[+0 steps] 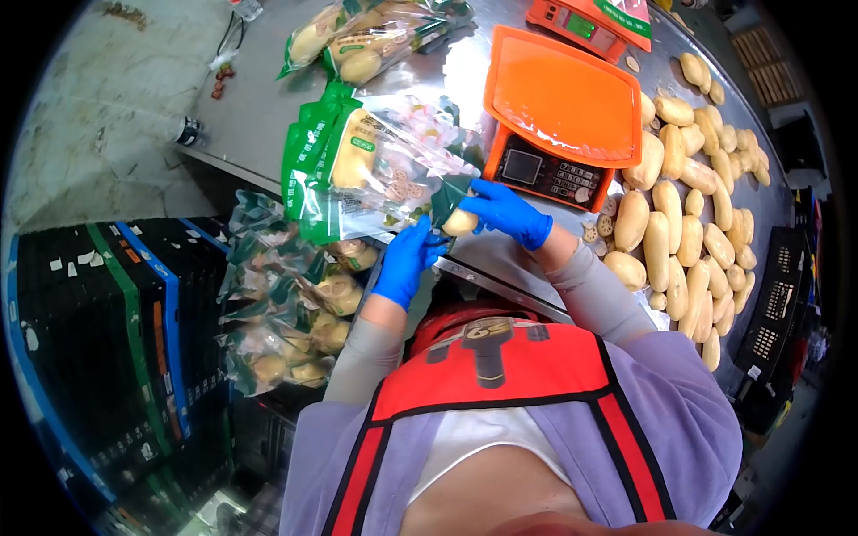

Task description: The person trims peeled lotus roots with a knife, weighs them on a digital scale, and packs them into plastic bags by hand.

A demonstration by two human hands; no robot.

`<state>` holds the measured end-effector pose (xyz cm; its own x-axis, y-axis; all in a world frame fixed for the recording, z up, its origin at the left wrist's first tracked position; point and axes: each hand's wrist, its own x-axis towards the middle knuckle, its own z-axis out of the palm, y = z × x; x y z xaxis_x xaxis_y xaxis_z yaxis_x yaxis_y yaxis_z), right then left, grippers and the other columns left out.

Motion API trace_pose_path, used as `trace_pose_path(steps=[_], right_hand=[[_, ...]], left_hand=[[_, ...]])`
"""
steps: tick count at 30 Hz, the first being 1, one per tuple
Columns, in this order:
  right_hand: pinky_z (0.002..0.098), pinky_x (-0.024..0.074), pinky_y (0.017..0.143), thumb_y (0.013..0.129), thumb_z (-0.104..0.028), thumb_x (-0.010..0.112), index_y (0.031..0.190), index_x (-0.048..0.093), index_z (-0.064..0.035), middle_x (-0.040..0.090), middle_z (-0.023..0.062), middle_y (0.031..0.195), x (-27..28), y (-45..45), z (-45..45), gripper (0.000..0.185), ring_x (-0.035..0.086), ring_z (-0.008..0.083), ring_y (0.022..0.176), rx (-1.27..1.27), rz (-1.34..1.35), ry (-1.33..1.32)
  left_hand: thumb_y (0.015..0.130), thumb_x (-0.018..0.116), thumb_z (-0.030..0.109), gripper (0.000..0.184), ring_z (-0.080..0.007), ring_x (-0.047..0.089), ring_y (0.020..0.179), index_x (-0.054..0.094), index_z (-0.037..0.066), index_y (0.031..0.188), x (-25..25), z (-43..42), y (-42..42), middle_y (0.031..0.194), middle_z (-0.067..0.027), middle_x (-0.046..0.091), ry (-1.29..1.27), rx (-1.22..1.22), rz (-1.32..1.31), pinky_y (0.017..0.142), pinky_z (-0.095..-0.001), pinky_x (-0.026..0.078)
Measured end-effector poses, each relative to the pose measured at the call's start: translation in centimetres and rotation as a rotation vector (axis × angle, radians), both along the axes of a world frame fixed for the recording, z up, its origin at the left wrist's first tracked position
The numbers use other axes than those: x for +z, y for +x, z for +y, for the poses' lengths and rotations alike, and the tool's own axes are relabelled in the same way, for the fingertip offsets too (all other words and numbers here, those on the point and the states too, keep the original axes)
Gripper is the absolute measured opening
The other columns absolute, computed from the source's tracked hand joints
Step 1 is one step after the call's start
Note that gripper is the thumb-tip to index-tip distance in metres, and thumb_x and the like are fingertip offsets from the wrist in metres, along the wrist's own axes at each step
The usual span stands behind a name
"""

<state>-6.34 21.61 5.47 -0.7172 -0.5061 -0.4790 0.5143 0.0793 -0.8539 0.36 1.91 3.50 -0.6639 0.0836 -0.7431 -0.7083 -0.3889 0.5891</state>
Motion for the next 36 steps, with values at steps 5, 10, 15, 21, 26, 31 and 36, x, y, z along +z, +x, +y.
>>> trace_pose_path(steps=[5, 10, 15, 21, 26, 31, 36], right_hand=[[0.0265, 0.0471, 0.066, 0.088, -0.019, 0.052, 0.111, 0.053, -0.0033, 0.059, 0.006, 0.09, 0.1, -0.7, -3.2, 0.028, 0.056, 0.0118, 0.078, -0.335, 0.146, -0.081], [0.0261, 0.0463, 0.067, 0.085, -0.009, 0.053, 0.106, 0.056, -0.0045, 0.059, 0.0034, 0.088, -2.4, -2.0, -7.3, 0.022, 0.055, 0.0117, 0.077, -0.428, 0.252, -0.093], [0.0294, 0.0448, 0.077, 0.087, -0.018, 0.053, 0.1, 0.06, -0.0041, 0.06, 0.0066, 0.094, -8.3, -3.9, -8.6, 0.021, 0.056, 0.0161, 0.089, -0.34, 0.615, -0.035], [0.026, 0.0458, 0.072, 0.088, -0.017, 0.053, 0.093, 0.062, 0.0, 0.062, 0.0068, 0.081, 3.0, 0.2, -3.3, 0.02, 0.058, 0.0123, 0.076, -0.108, 0.451, -0.132], [0.0251, 0.0453, 0.075, 0.091, -0.018, 0.051, 0.102, 0.062, 0.0003, 0.062, 0.0052, 0.09, 3.5, 3.8, 3.5, 0.024, 0.056, 0.0107, 0.082, -0.361, 0.347, -0.051], [0.0246, 0.0464, 0.075, 0.089, -0.018, 0.055, 0.103, 0.063, -0.0001, 0.064, 0.005, 0.089, 2.4, 7.6, 7.6, 0.024, 0.058, 0.0105, 0.083, -0.495, 0.294, 0.154], [0.0251, 0.0469, 0.074, 0.086, -0.022, 0.059, 0.099, 0.064, -0.0002, 0.065, 0.0066, 0.087, 2.9, 11.2, 9.6, 0.026, 0.058, 0.0113, 0.081, -0.528, 0.184, 0.137]], left_hand=[[0.089, 0.057, 0.026, 0.022, -0.0108, 0.058, 0.06, 0.057, 0.004, 0.089, -0.6, 0.2, -0.6, 0.075, -0.003, 0.059, -0.093, 0.019, 0.216, 0.052, -0.0201, 0.041], [0.089, 0.056, 0.022, 0.019, -0.0095, 0.057, 0.058, 0.058, 0.004, 0.089, -0.8, 0.0, -0.4, 0.072, -0.0024, 0.059, -0.062, -0.007, 0.229, 0.05, -0.0192, 0.04], [0.088, 0.057, 0.021, 0.016, -0.0072, 0.053, 0.057, 0.059, 0.005, 0.089, -0.6, -0.2, -0.6, 0.07, 0.0002, 0.057, -0.043, -0.007, 0.227, 0.048, -0.0194, 0.037], [0.087, 0.053, 0.019, 0.015, -0.0082, 0.047, 0.067, 0.057, 0.008, 0.079, 0.9, -4.8, -4.4, 0.074, 0.0008, 0.052, -0.339, -0.063, 0.619, 0.059, -0.0236, 0.039], [0.088, 0.048, 0.022, 0.027, -0.0233, 0.059, 0.09, 0.058, -0.002, 0.096, 10.2, -6.3, -11.2, 0.096, -0.0119, 0.061, -0.149, 0.102, 0.813, 0.086, -0.0355, 0.046], [0.089, 0.048, 0.021, 0.029, -0.0231, 0.058, 0.094, 0.057, -0.005, 0.1, 17.5, -0.5, -15.5, 0.097, -0.0143, 0.061, -0.217, -0.132, 1.056, 0.089, -0.0361, 0.043], [0.09, 0.045, 0.014, 0.03, -0.0198, 0.057, 0.098, 0.051, -0.004, 0.113, 18.6, 8.6, -18.4, 0.107, -0.0118, 0.059, -0.025, -0.451, 1.275, 0.087, -0.0313, 0.043]])
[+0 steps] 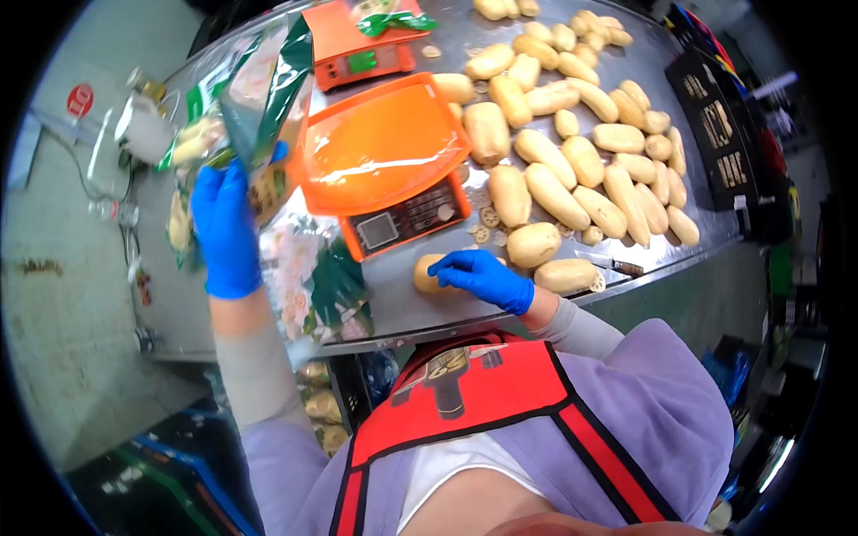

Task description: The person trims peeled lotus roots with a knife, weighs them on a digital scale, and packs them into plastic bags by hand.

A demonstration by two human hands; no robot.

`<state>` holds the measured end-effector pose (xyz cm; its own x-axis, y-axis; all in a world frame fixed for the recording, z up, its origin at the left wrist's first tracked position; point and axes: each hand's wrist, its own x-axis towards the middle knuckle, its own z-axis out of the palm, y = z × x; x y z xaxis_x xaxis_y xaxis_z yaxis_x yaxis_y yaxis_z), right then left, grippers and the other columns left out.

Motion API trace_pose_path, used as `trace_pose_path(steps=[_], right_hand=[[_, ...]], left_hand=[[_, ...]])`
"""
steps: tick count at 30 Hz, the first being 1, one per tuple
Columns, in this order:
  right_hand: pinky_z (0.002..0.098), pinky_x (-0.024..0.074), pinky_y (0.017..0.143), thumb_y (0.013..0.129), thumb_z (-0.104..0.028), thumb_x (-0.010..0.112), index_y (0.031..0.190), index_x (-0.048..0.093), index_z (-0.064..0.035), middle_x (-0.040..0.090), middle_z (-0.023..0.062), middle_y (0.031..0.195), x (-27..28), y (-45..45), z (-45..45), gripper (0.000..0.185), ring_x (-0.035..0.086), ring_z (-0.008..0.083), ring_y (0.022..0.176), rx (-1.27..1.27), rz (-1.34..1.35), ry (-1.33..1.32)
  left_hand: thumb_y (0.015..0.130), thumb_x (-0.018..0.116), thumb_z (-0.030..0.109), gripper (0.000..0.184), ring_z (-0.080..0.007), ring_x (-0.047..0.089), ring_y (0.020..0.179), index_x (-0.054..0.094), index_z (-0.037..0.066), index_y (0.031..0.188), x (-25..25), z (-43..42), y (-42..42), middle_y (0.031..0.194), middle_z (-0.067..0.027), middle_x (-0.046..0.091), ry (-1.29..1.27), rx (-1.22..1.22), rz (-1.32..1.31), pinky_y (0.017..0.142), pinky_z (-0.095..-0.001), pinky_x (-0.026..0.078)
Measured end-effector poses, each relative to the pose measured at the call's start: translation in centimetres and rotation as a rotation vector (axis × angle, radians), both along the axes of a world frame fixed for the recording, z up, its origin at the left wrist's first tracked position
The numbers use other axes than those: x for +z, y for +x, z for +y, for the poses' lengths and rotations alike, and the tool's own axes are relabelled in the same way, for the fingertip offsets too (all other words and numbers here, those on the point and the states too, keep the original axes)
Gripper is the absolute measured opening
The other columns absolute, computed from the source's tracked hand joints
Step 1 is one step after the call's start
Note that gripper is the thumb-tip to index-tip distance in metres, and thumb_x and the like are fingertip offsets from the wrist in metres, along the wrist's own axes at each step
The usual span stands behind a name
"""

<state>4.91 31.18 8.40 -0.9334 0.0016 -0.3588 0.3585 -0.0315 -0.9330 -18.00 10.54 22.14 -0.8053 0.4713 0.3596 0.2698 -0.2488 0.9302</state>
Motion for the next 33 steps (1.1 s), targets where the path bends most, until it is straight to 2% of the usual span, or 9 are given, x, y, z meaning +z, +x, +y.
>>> trace_pose_path(steps=[4, 6, 10, 14, 16, 20, 24, 29, 33], right_hand=[[0.0257, 0.0471, 0.076, 0.086, -0.022, 0.059, 0.099, 0.064, -0.0007, 0.065, 0.0059, 0.088, -1.6, 2.6, 1.1, 0.025, 0.058, 0.0114, 0.082, -0.111, 0.064, -0.011], [0.0257, 0.0469, 0.077, 0.086, -0.022, 0.059, 0.1, 0.064, -0.001, 0.065, 0.0056, 0.09, -2.0, 3.7, 1.9, 0.026, 0.058, 0.0113, 0.083, -0.155, 0.071, -0.061], [0.0257, 0.0467, 0.076, 0.087, -0.022, 0.058, 0.103, 0.062, -0.0003, 0.063, 0.0057, 0.09, -2.3, 5.5, 3.4, 0.028, 0.057, 0.011, 0.081, -0.242, 0.031, -0.108], [0.0256, 0.0466, 0.074, 0.087, -0.023, 0.058, 0.103, 0.062, 0.0002, 0.062, 0.0056, 0.086, -2.1, 5.8, 5.2, 0.028, 0.057, 0.011, 0.08, -0.282, -0.027, -0.074], [0.0255, 0.0467, 0.073, 0.087, -0.023, 0.058, 0.103, 0.062, 0.0001, 0.062, 0.0055, 0.086, -1.0, 5.3, 6.7, 0.028, 0.057, 0.0109, 0.079, -0.328, -0.058, -0.071], [0.0245, 0.0465, 0.071, 0.089, -0.02, 0.055, 0.105, 0.06, -0.0015, 0.061, 0.0054, 0.091, 0.8, 3.5, 9.8, 0.025, 0.059, 0.012, 0.079, -0.561, 0.108, -0.046], [0.021, 0.0442, 0.068, 0.092, -0.018, 0.049, 0.106, 0.062, -0.0035, 0.063, 0.0034, 0.094, 2.2, 0.6, 11.8, 0.024, 0.059, 0.0095, 0.079, -0.431, 0.204, 0.139], [0.0315, 0.0458, 0.08, 0.082, -0.003, 0.055, 0.107, 0.059, -0.0025, 0.061, 0.0129, 0.098, 0.4, -4.1, 10.5, 0.026, 0.059, 0.0247, 0.091, -0.172, 0.634, 0.611], [0.0333, 0.0462, 0.077, 0.075, 0.001, 0.056, 0.114, 0.055, -0.0062, 0.06, 0.0128, 0.101, -0.7, -8.2, 9.4, 0.04, 0.059, 0.0276, 0.091, -0.108, 0.805, 0.594]], left_hand=[[0.09, 0.048, 0.011, 0.029, -0.0128, 0.055, 0.094, 0.054, -0.003, 0.114, -4.2, 7.8, -1.4, 0.107, -0.0086, 0.061, -0.17, -0.029, 0.106, 0.083, -0.0259, 0.043], [0.089, 0.049, 0.008, 0.022, -0.0114, 0.056, 0.083, 0.058, -0.004, 0.106, -6.9, 11.1, -0.6, 0.099, -0.0073, 0.063, -0.07, -0.078, 0.073, 0.074, -0.0265, 0.045], [0.089, 0.054, 0.015, 0.023, -0.0099, 0.051, 0.074, 0.059, -0.003, 0.102, -10.4, 12.8, 3.5, 0.083, -0.0024, 0.059, -0.413, 0.002, 0.141, 0.068, -0.0252, 0.043], [0.091, 0.053, 0.018, 0.021, -0.0083, 0.051, 0.076, 0.059, -0.001, 0.098, -11.3, 13.2, 8.8, 0.083, -0.0014, 0.059, -0.233, -0.101, -0.312, 0.069, -0.0233, 0.043], [0.091, 0.053, 0.02, 0.021, -0.0087, 0.052, 0.078, 0.059, 0.0, 0.097, -12.4, 12.3, 10.3, 0.085, -0.0021, 0.059, -0.314, -0.122, -0.57, 0.07, -0.0236, 0.043], [0.091, 0.053, 0.022, 0.025, -0.011, 0.055, 0.084, 0.06, 0.001, 0.103, -14.2, 10.0, 12.3, 0.094, -0.004, 0.062, -0.32, -0.352, -0.455, 0.077, -0.0249, 0.044], [0.09, 0.054, 0.02, 0.026, -0.0124, 0.056, 0.089, 0.062, 0.0, 0.104, -15.8, 7.3, 15.0, 0.097, -0.0052, 0.063, -0.457, -0.408, -0.565, 0.082, -0.0265, 0.044], [0.089, 0.055, 0.017, 0.022, -0.0134, 0.057, 0.091, 0.063, 0.0, 0.101, -16.9, 3.7, 17.9, 0.097, -0.0063, 0.064, -0.424, -0.313, -0.691, 0.086, -0.0275, 0.044], [0.089, 0.055, 0.017, 0.022, -0.0131, 0.057, 0.091, 0.063, 0.0, 0.101, -16.5, 1.5, 19.2, 0.097, -0.0058, 0.064, -0.353, -0.178, -0.757, 0.085, -0.0271, 0.044]])
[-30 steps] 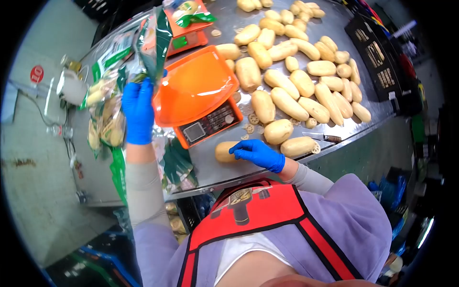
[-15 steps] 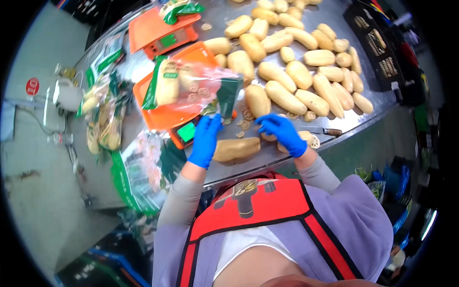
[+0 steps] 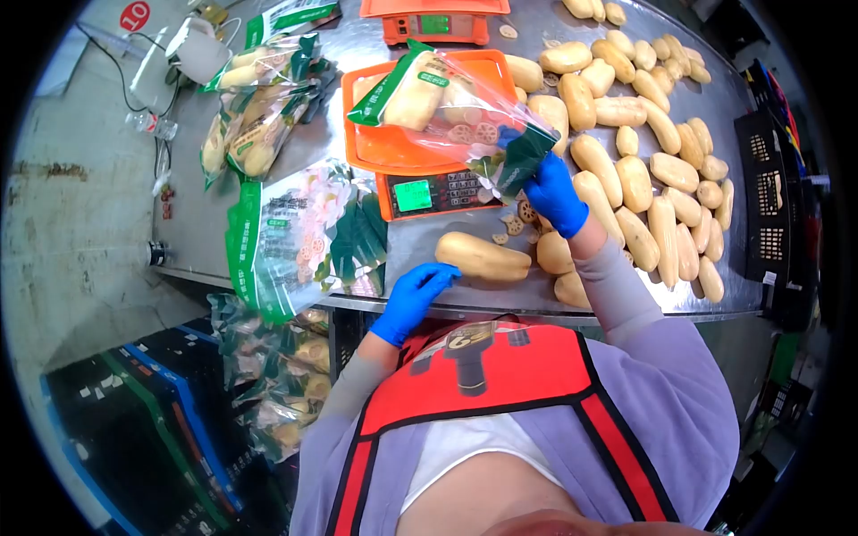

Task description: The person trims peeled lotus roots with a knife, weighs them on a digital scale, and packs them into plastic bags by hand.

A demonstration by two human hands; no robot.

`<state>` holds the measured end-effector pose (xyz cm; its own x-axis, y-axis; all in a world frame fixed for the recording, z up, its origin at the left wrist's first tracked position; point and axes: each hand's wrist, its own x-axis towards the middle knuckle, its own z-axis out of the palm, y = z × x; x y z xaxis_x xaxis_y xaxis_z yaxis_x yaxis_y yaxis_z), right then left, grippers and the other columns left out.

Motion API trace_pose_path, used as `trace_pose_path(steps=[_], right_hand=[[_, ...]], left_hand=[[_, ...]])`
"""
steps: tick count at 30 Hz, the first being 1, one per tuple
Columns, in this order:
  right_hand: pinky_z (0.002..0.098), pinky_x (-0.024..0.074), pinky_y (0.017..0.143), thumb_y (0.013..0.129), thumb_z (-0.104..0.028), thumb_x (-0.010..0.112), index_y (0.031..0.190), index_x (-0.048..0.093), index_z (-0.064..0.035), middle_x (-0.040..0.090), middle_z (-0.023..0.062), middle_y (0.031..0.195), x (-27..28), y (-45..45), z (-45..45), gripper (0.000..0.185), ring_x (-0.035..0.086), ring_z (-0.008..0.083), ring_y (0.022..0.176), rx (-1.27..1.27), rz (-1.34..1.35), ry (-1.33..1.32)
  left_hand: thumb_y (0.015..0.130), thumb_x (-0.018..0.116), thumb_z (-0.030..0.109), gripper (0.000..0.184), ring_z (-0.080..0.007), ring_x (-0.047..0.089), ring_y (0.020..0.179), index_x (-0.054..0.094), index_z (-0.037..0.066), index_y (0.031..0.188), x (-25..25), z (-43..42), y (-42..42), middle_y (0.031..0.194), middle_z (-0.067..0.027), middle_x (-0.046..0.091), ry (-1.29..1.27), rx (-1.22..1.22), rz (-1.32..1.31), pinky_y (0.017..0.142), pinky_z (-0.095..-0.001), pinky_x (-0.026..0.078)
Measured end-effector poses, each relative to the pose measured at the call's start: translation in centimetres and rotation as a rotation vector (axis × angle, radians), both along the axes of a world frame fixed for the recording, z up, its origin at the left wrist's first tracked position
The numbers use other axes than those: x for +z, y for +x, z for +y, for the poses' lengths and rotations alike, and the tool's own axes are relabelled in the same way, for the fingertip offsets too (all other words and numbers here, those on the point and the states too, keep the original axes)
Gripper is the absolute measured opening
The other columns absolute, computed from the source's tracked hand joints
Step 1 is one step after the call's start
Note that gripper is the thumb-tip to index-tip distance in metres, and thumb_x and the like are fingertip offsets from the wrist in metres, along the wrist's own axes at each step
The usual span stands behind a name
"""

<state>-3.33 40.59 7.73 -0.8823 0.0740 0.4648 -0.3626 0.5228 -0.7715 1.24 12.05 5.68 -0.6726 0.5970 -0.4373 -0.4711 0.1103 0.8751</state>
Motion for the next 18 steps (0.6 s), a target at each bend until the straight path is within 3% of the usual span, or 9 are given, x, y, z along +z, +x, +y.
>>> trace_pose_path(steps=[1, 3, 5, 7, 8, 10, 18], right_hand=[[0.0333, 0.0462, 0.077, 0.075, 0.001, 0.056, 0.114, 0.055, -0.0062, 0.06, 0.0128, 0.101, 0.9, -1.0, -0.2, 0.04, 0.059, 0.0276, 0.091, 0.005, 0.006, 0.004], [0.0321, 0.0417, 0.091, 0.075, 0.004, 0.059, 0.117, 0.054, -0.0033, 0.057, 0.0102, 0.117, 3.5, -2.7, -0.6, 0.043, 0.054, 0.0203, 0.107, 0.054, -0.197, 0.132], [0.0326, 0.043, 0.089, 0.072, -0.004, 0.066, 0.12, 0.051, -0.003, 0.057, 0.0118, 0.116, 1.4, -4.9, 0.0, 0.051, 0.055, 0.0216, 0.107, 0.146, -0.13, 0.086], [0.0377, 0.0455, 0.076, 0.063, -0.023, 0.074, 0.121, 0.05, -0.0117, 0.06, 0.0122, 0.106, 1.5, -6.3, -0.4, 0.065, 0.059, 0.0286, 0.088, -0.096, 0.015, 0.43], [0.0378, 0.0452, 0.075, 0.064, -0.028, 0.073, 0.116, 0.052, -0.0107, 0.061, 0.0121, 0.102, 0.8, -7.1, -0.5, 0.059, 0.059, 0.0287, 0.087, -0.155, -0.004, 0.455], [0.0381, 0.0452, 0.074, 0.065, -0.03, 0.072, 0.109, 0.054, -0.0086, 0.061, 0.0136, 0.097, 1.2, -8.4, -1.4, 0.052, 0.059, 0.029, 0.086, -0.064, -0.098, 0.288], [0.0383, 0.0454, 0.072, 0.066, -0.031, 0.072, 0.105, 0.054, -0.007, 0.061, 0.0153, 0.094, -1.2, -9.6, -2.5, 0.049, 0.059, 0.0302, 0.084, -0.13, -0.097, 0.476]], left_hand=[[0.089, 0.055, 0.017, 0.022, -0.0127, 0.057, 0.091, 0.063, 0.001, 0.101, 0.4, -0.5, 0.0, 0.097, -0.0055, 0.063, -0.012, 0.05, 0.0, 0.084, -0.0267, 0.044], [0.089, 0.055, 0.018, 0.022, -0.0123, 0.057, 0.09, 0.063, 0.001, 0.101, 0.7, -1.6, 0.2, 0.097, -0.0051, 0.063, -0.014, 0.092, 0.004, 0.083, -0.0263, 0.044], [0.09, 0.054, 0.017, 0.021, -0.0117, 0.056, 0.089, 0.063, 0.001, 0.1, 0.4, -2.7, -0.1, 0.097, -0.0045, 0.063, -0.103, 0.102, 0.042, 0.081, -0.0256, 0.044], [0.09, 0.053, 0.017, 0.021, -0.0119, 0.056, 0.087, 0.063, 0.0, 0.098, -0.9, -3.6, -0.2, 0.097, -0.0048, 0.063, -0.082, 0.078, 0.101, 0.08, -0.0258, 0.044], [0.09, 0.053, 0.016, 0.021, -0.0119, 0.057, 0.087, 0.063, 0.0, 0.097, -1.8, -4.0, -0.2, 0.097, -0.0051, 0.063, -0.093, 0.086, 0.127, 0.08, -0.0257, 0.045], [0.089, 0.053, 0.016, 0.02, -0.0123, 0.057, 0.087, 0.063, 0.0, 0.096, -1.6, -4.6, -0.1, 0.097, -0.006, 0.063, -0.122, 0.075, 0.185, 0.079, -0.0255, 0.045], [0.088, 0.055, 0.013, 0.018, -0.0136, 0.058, 0.089, 0.063, -0.001, 0.097, -4.0, -5.0, -0.7, 0.098, -0.0081, 0.064, -0.07, 0.004, 0.203, 0.082, -0.0275, 0.045]])
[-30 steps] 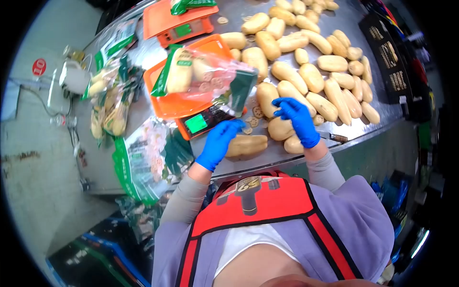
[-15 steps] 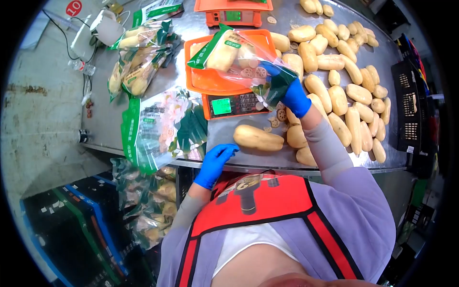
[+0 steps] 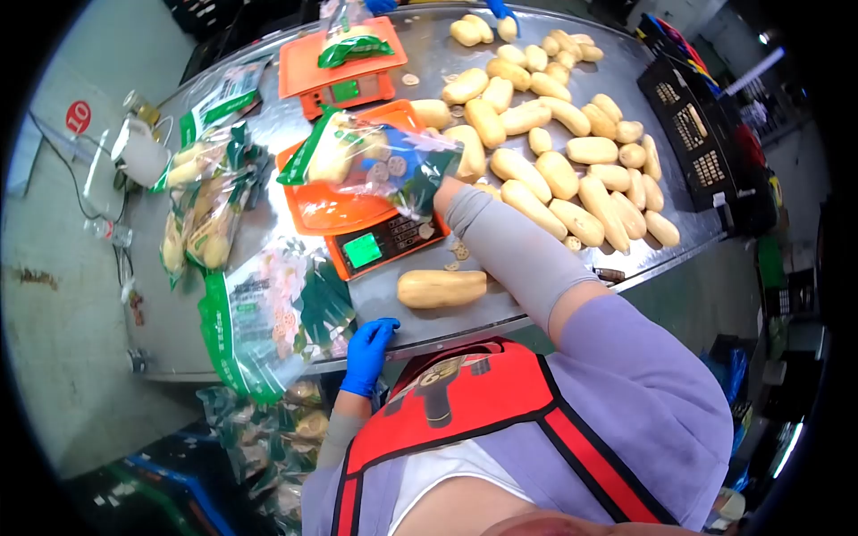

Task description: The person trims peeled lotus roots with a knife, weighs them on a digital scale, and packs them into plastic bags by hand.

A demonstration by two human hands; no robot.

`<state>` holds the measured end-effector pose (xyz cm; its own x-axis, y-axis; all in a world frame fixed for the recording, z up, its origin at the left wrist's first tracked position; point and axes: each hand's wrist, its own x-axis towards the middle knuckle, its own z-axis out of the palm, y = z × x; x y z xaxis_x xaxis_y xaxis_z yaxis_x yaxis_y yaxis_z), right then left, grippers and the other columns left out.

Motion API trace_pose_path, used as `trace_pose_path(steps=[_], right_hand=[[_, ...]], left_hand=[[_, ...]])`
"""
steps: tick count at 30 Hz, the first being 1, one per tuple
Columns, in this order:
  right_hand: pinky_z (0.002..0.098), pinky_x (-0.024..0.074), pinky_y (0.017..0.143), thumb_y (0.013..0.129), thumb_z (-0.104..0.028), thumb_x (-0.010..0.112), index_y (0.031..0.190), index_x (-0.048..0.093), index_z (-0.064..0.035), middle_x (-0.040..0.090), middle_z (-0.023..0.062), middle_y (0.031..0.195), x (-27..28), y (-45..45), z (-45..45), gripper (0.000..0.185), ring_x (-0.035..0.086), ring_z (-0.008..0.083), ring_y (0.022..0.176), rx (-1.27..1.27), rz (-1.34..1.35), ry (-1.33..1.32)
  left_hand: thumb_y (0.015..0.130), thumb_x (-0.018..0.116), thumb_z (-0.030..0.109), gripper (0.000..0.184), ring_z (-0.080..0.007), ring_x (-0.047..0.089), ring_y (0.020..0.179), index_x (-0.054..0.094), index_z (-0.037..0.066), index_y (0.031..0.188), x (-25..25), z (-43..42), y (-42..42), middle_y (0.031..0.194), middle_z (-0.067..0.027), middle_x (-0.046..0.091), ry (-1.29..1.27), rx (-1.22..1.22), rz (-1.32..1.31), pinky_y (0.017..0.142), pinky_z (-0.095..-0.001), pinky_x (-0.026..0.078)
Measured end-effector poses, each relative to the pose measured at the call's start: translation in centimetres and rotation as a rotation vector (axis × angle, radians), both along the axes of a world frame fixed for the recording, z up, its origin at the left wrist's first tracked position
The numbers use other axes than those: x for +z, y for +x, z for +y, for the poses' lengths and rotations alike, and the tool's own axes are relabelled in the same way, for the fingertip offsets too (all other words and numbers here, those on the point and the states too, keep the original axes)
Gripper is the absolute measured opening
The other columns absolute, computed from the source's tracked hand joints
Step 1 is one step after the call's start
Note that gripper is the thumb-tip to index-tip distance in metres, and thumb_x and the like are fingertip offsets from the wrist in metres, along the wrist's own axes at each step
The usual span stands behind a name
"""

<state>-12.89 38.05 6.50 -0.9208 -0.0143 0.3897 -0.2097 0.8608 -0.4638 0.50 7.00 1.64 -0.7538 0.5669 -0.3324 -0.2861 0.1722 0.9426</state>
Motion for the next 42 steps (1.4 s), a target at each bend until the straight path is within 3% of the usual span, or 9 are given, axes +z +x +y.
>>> trace_pose_path(steps=[5, 9, 15, 19, 23, 26, 29, 39, 42], right_hand=[[0.0384, 0.0456, 0.072, 0.066, -0.031, 0.072, 0.103, 0.054, -0.006, 0.06, 0.0163, 0.092, -2.7, 3.7, 2.1, 0.048, 0.059, 0.031, 0.083, 0.045, 0.008, -0.108], [0.0311, 0.0469, 0.083, 0.075, -0.025, 0.07, 0.133, 0.037, -0.0075, 0.057, 0.0123, 0.113, 4.4, 14.5, 3.2, 0.068, 0.055, 0.0182, 0.1, 0.045, -0.136, -0.625], [0.0305, 0.0414, 0.092, 0.082, -0.017, 0.064, 0.132, 0.035, -0.0016, 0.047, 0.0093, 0.122, 3.1, 19.3, 12.5, 0.059, 0.046, 0.0162, 0.112, -0.137, -0.004, -1.132], [0.0311, 0.0414, 0.092, 0.08, -0.018, 0.067, 0.132, 0.036, -0.0031, 0.049, 0.0106, 0.121, 1.0, 19.9, 16.3, 0.063, 0.047, 0.0181, 0.111, -0.262, 0.048, -0.984], [0.0316, 0.0455, 0.084, 0.079, -0.021, 0.067, 0.132, 0.038, -0.0061, 0.053, 0.0116, 0.115, -2.4, 19.4, 18.7, 0.062, 0.053, 0.0176, 0.099, -0.263, -0.078, -1.024], [0.031, 0.0474, 0.077, 0.08, -0.025, 0.065, 0.12, 0.053, -0.0065, 0.061, 0.0108, 0.101, -3.2, 19.4, 22.1, 0.045, 0.058, 0.0167, 0.087, -0.225, -0.125, -0.92], [0.0259, 0.0479, 0.067, 0.085, -0.022, 0.06, 0.086, 0.068, -0.0038, 0.065, 0.0039, 0.074, -1.5, 19.3, 26.5, 0.02, 0.058, 0.01, 0.07, -0.338, -0.271, -0.661], [0.0277, 0.0461, 0.068, 0.082, -0.028, 0.06, 0.092, 0.067, -0.0037, 0.064, 0.0055, 0.077, -6.3, 13.2, 47.7, 0.027, 0.057, 0.0129, 0.07, -0.6, 0.157, -0.773], [0.0306, 0.0467, 0.074, 0.082, -0.037, 0.056, 0.098, 0.066, -0.0073, 0.066, 0.0097, 0.088, -7.1, 10.1, 53.1, 0.035, 0.061, 0.0206, 0.08, -0.758, -0.008, -0.491]], left_hand=[[0.088, 0.055, 0.011, 0.017, -0.0132, 0.058, 0.088, 0.063, -0.001, 0.097, 0.4, 0.7, -0.9, 0.096, -0.0075, 0.064, -0.018, -0.036, 0.006, 0.08, -0.0268, 0.045], [0.088, 0.055, 0.01, 0.017, -0.0122, 0.057, 0.086, 0.062, -0.001, 0.098, -0.4, 0.8, -1.3, 0.096, -0.0062, 0.063, -0.04, 0.021, 0.145, 0.078, -0.0259, 0.046], [0.087, 0.055, 0.007, 0.017, -0.014, 0.056, 0.088, 0.059, -0.001, 0.101, -2.4, 2.5, -0.6, 0.1, -0.0073, 0.061, -0.017, 0.157, 0.318, 0.08, -0.0258, 0.045], [0.082, 0.061, 0.014, 0.044, -0.0229, 0.047, 0.109, 0.046, -0.001, 0.121, -0.7, 5.5, 1.5, 0.121, -0.0129, 0.048, -0.363, 0.314, 0.448, 0.09, -0.0342, 0.04], [0.088, 0.049, 0.02, 0.041, -0.0362, 0.043, 0.117, 0.045, -0.007, 0.12, -3.5, 7.0, 2.7, 0.123, -0.022, 0.047, -0.674, 0.332, 0.883, 0.101, -0.043, 0.03], [0.092, 0.042, 0.024, 0.043, -0.0381, 0.042, 0.117, 0.045, -0.008, 0.12, -2.6, 8.2, 3.0, 0.124, -0.0244, 0.047, -0.729, 0.364, 0.837, 0.101, -0.043, 0.03], [0.092, 0.042, 0.025, 0.042, -0.0378, 0.043, 0.116, 0.047, -0.009, 0.118, -2.5, 8.4, 3.0, 0.123, -0.0244, 0.048, -0.786, 0.359, 0.848, 0.1, -0.0431, 0.031], [0.083, 0.053, 0.019, 0.044, -0.0379, 0.043, 0.117, 0.047, -0.006, 0.119, -1.7, 9.6, 3.4, 0.124, -0.0236, 0.048, -0.967, 0.335, 0.816, 0.101, -0.0425, 0.032], [0.082, 0.052, 0.014, 0.043, -0.0389, 0.042, 0.117, 0.046, -0.005, 0.121, -2.2, 9.2, 3.1, 0.125, -0.0236, 0.047, -1.039, 0.279, 0.81, 0.102, -0.0426, 0.031]])
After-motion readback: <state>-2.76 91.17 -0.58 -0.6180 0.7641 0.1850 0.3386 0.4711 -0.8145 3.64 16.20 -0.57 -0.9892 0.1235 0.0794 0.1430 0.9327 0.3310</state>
